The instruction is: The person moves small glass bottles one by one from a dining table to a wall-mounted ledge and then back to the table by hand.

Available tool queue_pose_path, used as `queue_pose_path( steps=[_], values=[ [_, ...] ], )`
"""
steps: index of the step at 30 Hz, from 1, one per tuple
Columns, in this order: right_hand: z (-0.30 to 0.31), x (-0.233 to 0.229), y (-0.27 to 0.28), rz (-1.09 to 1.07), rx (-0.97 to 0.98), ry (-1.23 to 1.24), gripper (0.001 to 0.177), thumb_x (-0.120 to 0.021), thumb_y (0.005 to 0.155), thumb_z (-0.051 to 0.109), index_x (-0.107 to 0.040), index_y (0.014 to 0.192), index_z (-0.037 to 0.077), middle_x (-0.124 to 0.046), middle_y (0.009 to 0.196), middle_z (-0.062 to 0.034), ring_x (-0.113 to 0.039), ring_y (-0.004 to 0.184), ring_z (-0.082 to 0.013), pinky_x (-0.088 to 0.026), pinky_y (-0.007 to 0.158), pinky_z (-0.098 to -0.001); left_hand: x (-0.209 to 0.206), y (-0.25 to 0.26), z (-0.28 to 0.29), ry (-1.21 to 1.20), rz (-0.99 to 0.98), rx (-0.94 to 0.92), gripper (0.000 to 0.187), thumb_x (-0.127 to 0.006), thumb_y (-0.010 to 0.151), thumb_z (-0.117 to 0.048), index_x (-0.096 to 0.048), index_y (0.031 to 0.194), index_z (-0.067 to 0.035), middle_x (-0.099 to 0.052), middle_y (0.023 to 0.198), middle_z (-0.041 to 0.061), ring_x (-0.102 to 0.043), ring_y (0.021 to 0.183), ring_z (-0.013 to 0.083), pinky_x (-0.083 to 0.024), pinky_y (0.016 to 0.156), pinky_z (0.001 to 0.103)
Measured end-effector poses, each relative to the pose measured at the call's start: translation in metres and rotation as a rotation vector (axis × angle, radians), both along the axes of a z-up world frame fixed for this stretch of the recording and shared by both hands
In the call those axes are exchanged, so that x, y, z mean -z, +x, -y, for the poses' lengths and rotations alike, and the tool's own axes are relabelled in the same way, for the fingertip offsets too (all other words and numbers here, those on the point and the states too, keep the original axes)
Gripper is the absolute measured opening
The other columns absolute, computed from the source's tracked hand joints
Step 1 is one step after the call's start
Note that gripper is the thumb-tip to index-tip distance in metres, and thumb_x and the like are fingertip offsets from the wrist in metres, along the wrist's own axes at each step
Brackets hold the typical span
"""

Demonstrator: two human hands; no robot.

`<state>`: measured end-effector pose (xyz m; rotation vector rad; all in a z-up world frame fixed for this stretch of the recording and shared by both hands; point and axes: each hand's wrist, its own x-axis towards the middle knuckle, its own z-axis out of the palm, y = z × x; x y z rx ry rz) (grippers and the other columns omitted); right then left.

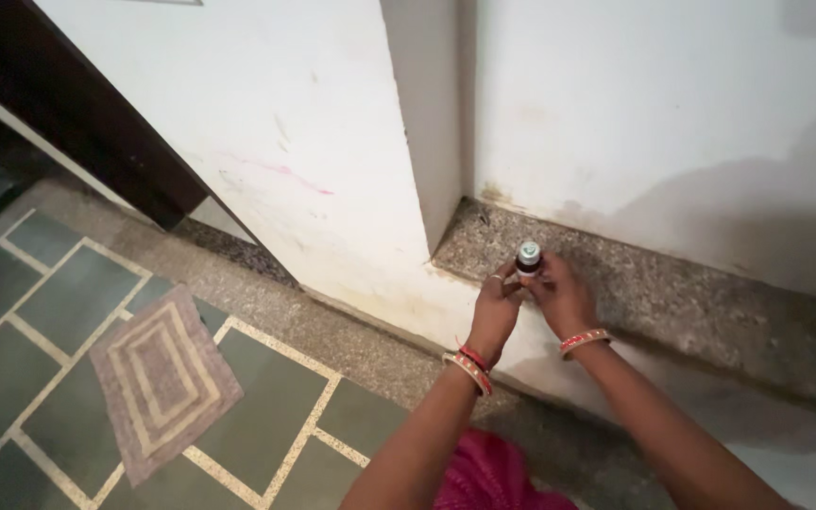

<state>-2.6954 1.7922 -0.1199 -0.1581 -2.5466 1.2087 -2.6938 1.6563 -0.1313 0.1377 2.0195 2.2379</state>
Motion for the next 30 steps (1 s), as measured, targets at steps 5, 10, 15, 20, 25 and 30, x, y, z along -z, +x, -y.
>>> queue_pose_path(
  steps=[5, 10, 15, 20, 25, 30],
  values=[
    [-0.009, 0.035, -0.064, -0.073, -0.034, -0.115, 0.045, -0.078, 0.088, 0.025, -0.064, 0.127, 0.009, -0.074, 0.114, -0.014, -0.075, 0.099, -0.0291, -0.059, 0.081, -0.0415, 0.02, -0.065, -0.007, -0.014, -0.052, 0.012, 0.058, -0.055, 0.091, 0.003, -0.049, 0.149, -0.002, -0.06, 0.137, 0.014, -0.064, 0.122, 0.0226, -0.052, 0.098, 0.033],
    [-0.011, 0.067, -0.098, -0.105, 0.051, 0.008, 0.043, -0.078, 0.089, 0.021, -0.065, 0.128, 0.008, -0.073, 0.114, -0.0174, -0.073, 0.098, -0.0338, -0.058, 0.082, -0.0446, 0.041, -0.108, -0.008, 0.073, -0.014, 0.112, 0.058, -0.052, 0.089, 0.005, -0.053, 0.147, -0.001, -0.069, 0.13, 0.014, -0.064, 0.12, 0.0205, -0.049, 0.101, 0.031],
    [-0.009, 0.083, -0.135, -0.117, 0.112, 0.086, 0.041, -0.08, 0.087, 0.019, -0.065, 0.124, 0.007, -0.071, 0.114, -0.0192, -0.071, 0.097, -0.0359, -0.057, 0.081, -0.0466, 0.067, -0.149, -0.014, 0.052, 0.001, 0.095, 0.066, -0.047, 0.081, 0.01, -0.053, 0.146, -0.002, -0.068, 0.128, 0.011, -0.062, 0.116, 0.0187, -0.046, 0.102, 0.031],
    [0.011, 0.085, -0.157, -0.087, 0.041, -0.017, 0.04, -0.08, 0.087, 0.022, -0.063, 0.12, 0.008, -0.072, 0.112, -0.0153, -0.074, 0.096, -0.0314, -0.059, 0.079, -0.0441, 0.063, -0.17, 0.009, 0.125, 0.012, 0.131, 0.053, -0.046, 0.087, 0.006, -0.059, 0.138, 0.0, -0.07, 0.124, 0.01, -0.064, 0.114, 0.0176, -0.048, 0.099, 0.032],
    [0.029, 0.095, -0.185, -0.199, 0.038, 0.098, 0.044, -0.082, 0.087, 0.019, -0.063, 0.124, 0.006, -0.07, 0.111, -0.0186, -0.071, 0.094, -0.036, -0.057, 0.08, -0.0473, 0.055, -0.181, 0.017, -0.166, 0.16, -0.023, 0.042, -0.051, 0.091, -0.001, -0.063, 0.131, 0.002, -0.073, 0.107, 0.017, -0.066, 0.092, 0.0253, -0.052, 0.081, 0.04],
    [0.044, 0.094, -0.198, -0.16, -0.027, 0.013, 0.042, -0.074, 0.09, 0.007, -0.06, 0.129, 0.005, -0.069, 0.12, -0.0188, -0.072, 0.099, -0.0329, -0.057, 0.08, -0.0455, 0.046, -0.183, 0.022, -0.026, 0.104, -0.067, 0.038, -0.052, 0.099, -0.013, -0.061, 0.134, 0.001, -0.074, 0.112, 0.013, -0.067, 0.1, 0.0193, -0.051, 0.088, 0.034]
  ],
)
